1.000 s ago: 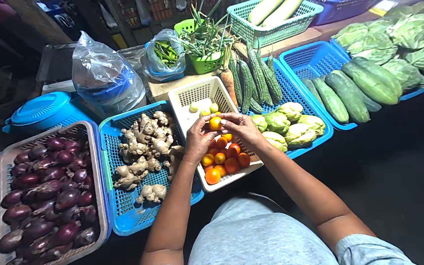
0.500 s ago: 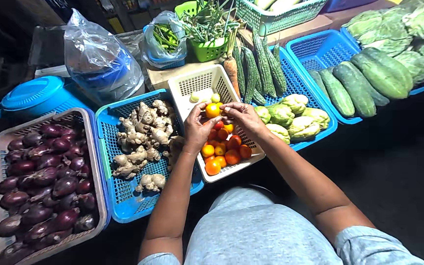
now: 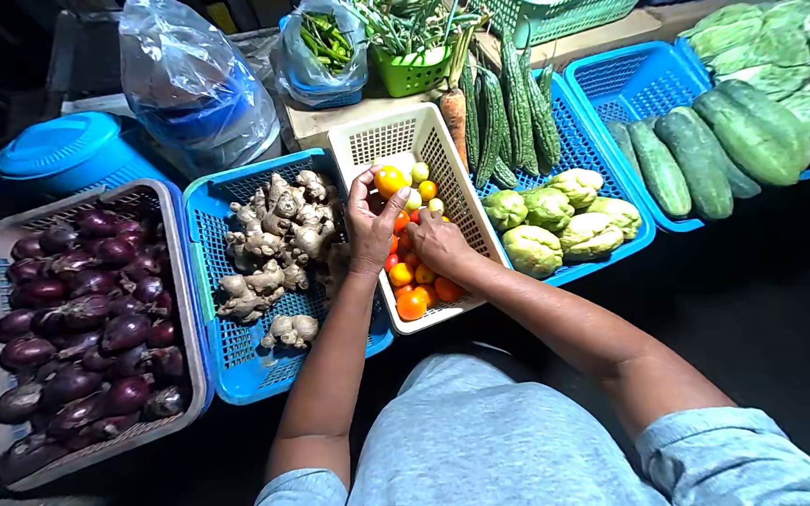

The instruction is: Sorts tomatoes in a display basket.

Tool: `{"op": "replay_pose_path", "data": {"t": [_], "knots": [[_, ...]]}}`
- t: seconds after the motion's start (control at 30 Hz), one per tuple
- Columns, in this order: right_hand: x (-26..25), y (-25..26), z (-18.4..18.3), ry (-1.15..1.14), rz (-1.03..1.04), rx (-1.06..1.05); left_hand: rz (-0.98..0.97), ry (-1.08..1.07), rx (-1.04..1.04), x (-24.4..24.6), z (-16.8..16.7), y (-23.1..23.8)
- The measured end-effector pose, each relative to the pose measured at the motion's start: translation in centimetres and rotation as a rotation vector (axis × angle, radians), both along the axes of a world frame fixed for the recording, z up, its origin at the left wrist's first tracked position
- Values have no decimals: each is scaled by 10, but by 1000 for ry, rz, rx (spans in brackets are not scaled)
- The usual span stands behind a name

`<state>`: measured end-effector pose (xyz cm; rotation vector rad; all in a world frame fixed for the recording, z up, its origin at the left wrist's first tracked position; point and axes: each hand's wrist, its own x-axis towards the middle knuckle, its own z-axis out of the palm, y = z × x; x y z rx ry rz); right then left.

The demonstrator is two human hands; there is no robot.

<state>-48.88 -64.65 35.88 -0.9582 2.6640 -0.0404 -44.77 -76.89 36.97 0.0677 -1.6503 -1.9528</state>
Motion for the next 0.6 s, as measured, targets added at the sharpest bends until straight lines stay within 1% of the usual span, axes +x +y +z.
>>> {"op": "replay_pose_path", "data": {"t": [0.07,0.17,0.23,0.3,0.37,0.47,0.6], "knots": [[5,-5,1,36,-1,1,-5,-9,-4,1,1,0],[-7,-3,-1,-36,5,-11,0,-3,-4,1,0,0],[-19,6,2,-124,-14,-93,-3,-2,-7,1,0,-1],[-30,17,14,-200,-42,-229,-7,6,0,0,0,0],[-38,28,29,-217,-42,-315,-9,1,3,0,0,0],[-43,42,48,-206,18,-237,-13,-8,1,1,1,0],[-36,49,53,-121,59,-35,-10,-4,11,0,2,1]]}}
